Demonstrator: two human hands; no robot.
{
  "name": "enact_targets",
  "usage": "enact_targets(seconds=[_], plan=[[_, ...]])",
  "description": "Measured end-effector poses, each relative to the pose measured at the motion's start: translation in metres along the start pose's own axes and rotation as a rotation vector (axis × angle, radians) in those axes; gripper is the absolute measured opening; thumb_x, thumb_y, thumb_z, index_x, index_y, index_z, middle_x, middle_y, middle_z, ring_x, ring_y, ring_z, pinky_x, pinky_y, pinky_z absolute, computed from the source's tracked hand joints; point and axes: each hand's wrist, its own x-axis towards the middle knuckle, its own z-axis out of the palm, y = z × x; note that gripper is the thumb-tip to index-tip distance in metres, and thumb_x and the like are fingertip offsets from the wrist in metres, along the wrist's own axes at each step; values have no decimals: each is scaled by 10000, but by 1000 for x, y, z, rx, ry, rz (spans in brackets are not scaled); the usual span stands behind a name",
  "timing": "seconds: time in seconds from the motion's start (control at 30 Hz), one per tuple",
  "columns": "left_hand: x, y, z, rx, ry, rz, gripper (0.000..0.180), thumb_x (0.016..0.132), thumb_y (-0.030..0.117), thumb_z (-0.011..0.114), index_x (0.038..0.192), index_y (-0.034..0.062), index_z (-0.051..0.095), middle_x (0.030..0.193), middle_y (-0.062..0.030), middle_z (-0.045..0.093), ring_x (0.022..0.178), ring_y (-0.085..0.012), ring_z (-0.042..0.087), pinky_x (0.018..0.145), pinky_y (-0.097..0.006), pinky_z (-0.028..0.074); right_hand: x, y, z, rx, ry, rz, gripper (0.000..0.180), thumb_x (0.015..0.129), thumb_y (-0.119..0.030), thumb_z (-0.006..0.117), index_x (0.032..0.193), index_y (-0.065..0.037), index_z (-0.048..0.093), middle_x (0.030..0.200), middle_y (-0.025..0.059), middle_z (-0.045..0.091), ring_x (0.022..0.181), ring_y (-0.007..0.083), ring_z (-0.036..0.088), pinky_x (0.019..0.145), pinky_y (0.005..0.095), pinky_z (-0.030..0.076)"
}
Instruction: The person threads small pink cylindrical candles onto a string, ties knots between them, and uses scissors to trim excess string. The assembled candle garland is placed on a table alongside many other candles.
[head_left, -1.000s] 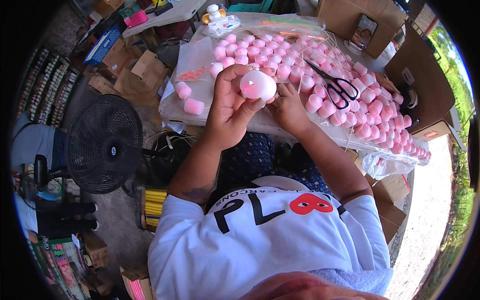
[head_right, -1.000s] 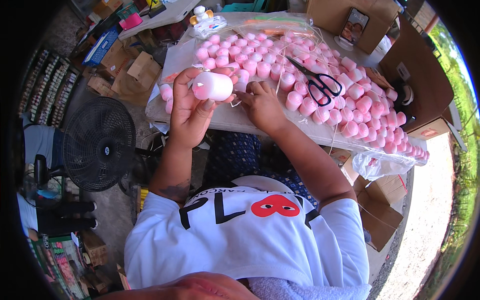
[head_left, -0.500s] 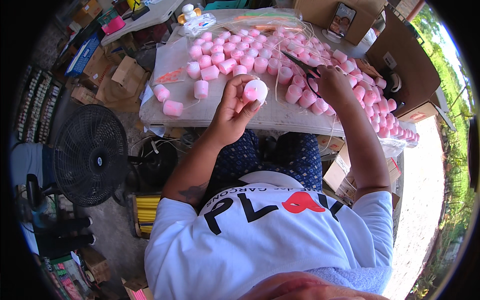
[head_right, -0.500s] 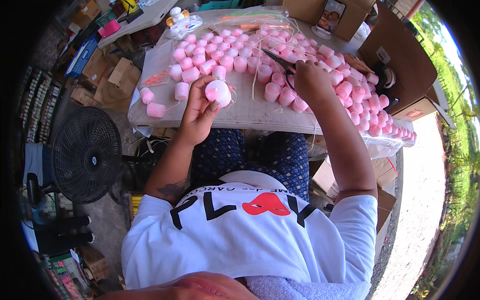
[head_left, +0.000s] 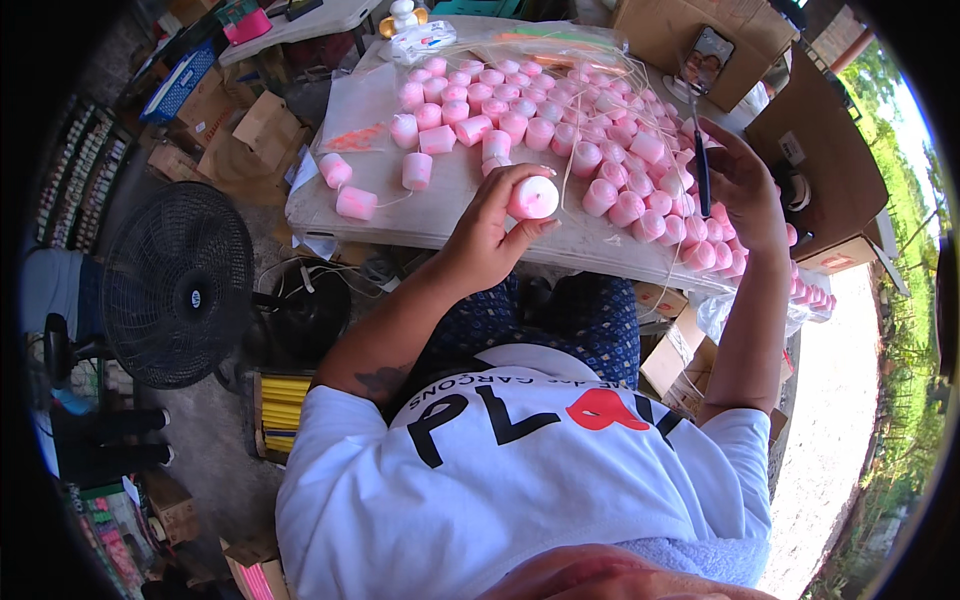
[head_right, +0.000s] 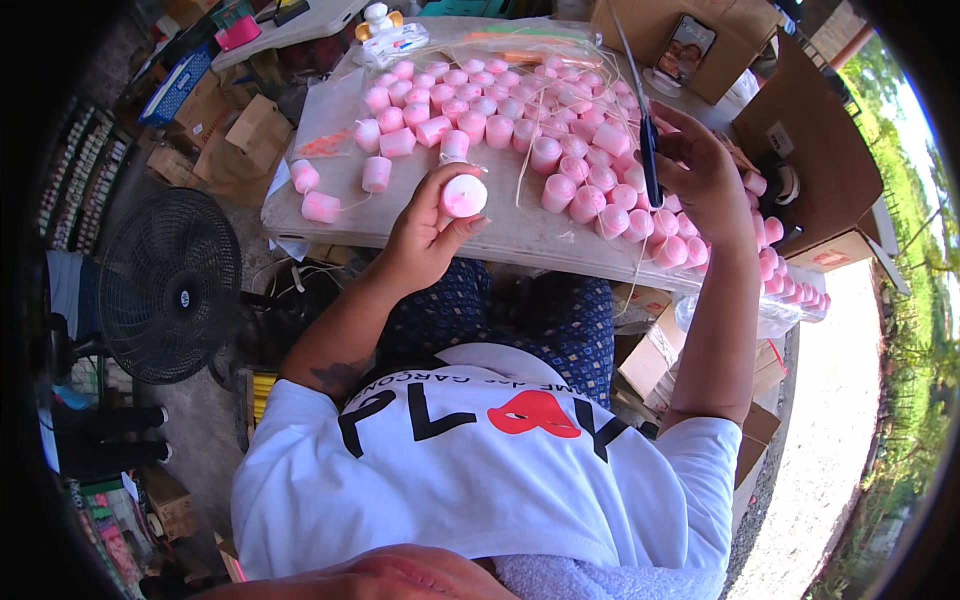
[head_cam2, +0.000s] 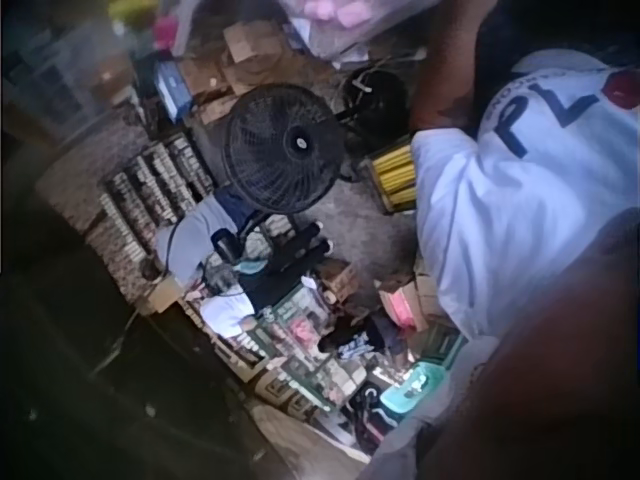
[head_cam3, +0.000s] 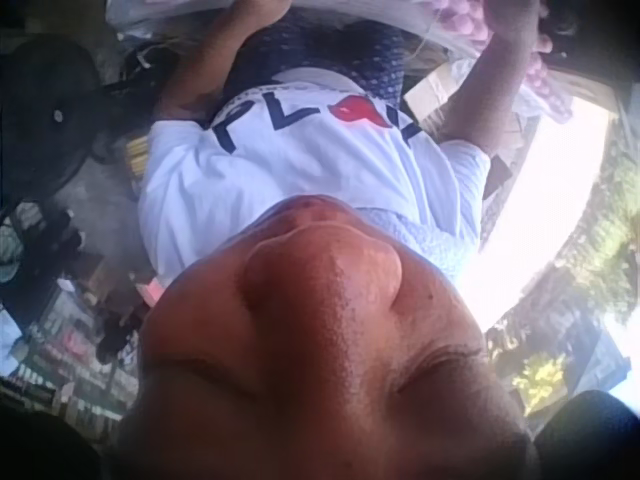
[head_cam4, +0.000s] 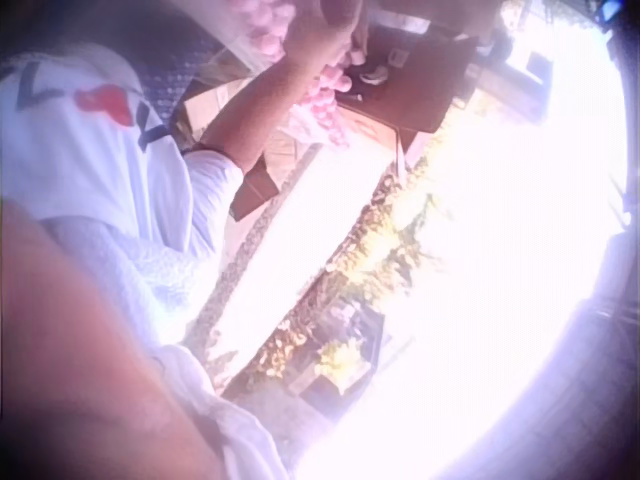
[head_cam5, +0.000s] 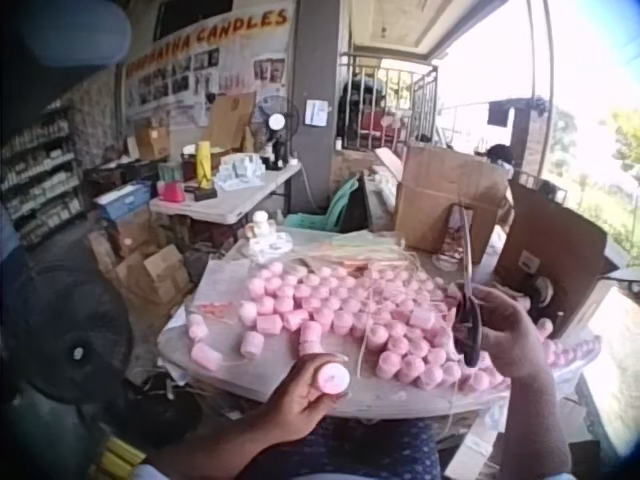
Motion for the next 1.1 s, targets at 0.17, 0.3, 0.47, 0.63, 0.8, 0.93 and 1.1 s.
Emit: enact_targets(seconds=[0.17,0.3,0.47,0.63,0.8,0.93,1.1], plan=[[15,9,16,309,54,170,436,823,40,696,1213,27,502,1128,-120,540,1019,-240,547,889,-334,450,-54,-31,84,393,50,-266,505,844,74,615,1319,38,451,1116,111,620,1012,185,614,926,311,462],[17,12,19,359,90,177,449,801,80,726,1196,34,518,1073,-139,568,986,-295,566,868,-364,456,-65,-46,92,352,115,-593,510,892,62,541,1366,9,359,1209,161,556,1079,248,598,930,349,483],[21,16,18,365,84,191,447,798,75,727,1193,37,522,1082,-139,567,984,-287,568,853,-361,462,-63,-27,117,103,-16,-472,516,916,-22,543,1381,0,319,1193,173,548,1083,297,591,928,381,488],[21,9,12,361,54,174,534,765,52,719,1240,39,475,1137,-171,542,1055,-356,532,885,-410,456,-70,-60,100,271,254,-683,576,930,-120,563,1413,-13,267,1174,170,562,1023,295,624,904,402,503],[20,11,11,372,53,170,515,756,28,708,1223,35,491,1128,-165,551,1058,-350,536,898,-408,448,-71,-60,98,269,191,-647,602,926,-66,537,1430,-20,212,1186,180,544,1007,293,635,891,411,508],[16,17,16,360,46,139,483,757,-9,692,1204,38,516,1105,-149,561,1024,-326,563,889,-393,453,-68,-37,118,264,30,-513,540,905,32,520,1384,-6,275,1176,162,527,1065,265,595,929,363,471],[16,19,11,382,72,188,448,765,-7,691,1182,37,534,1100,-143,567,1012,-312,581,867,-379,468,-74,-50,108,490,145,-573,494,886,110,503,1338,10,333,1161,134,524,1122,224,553,961,323,430]])
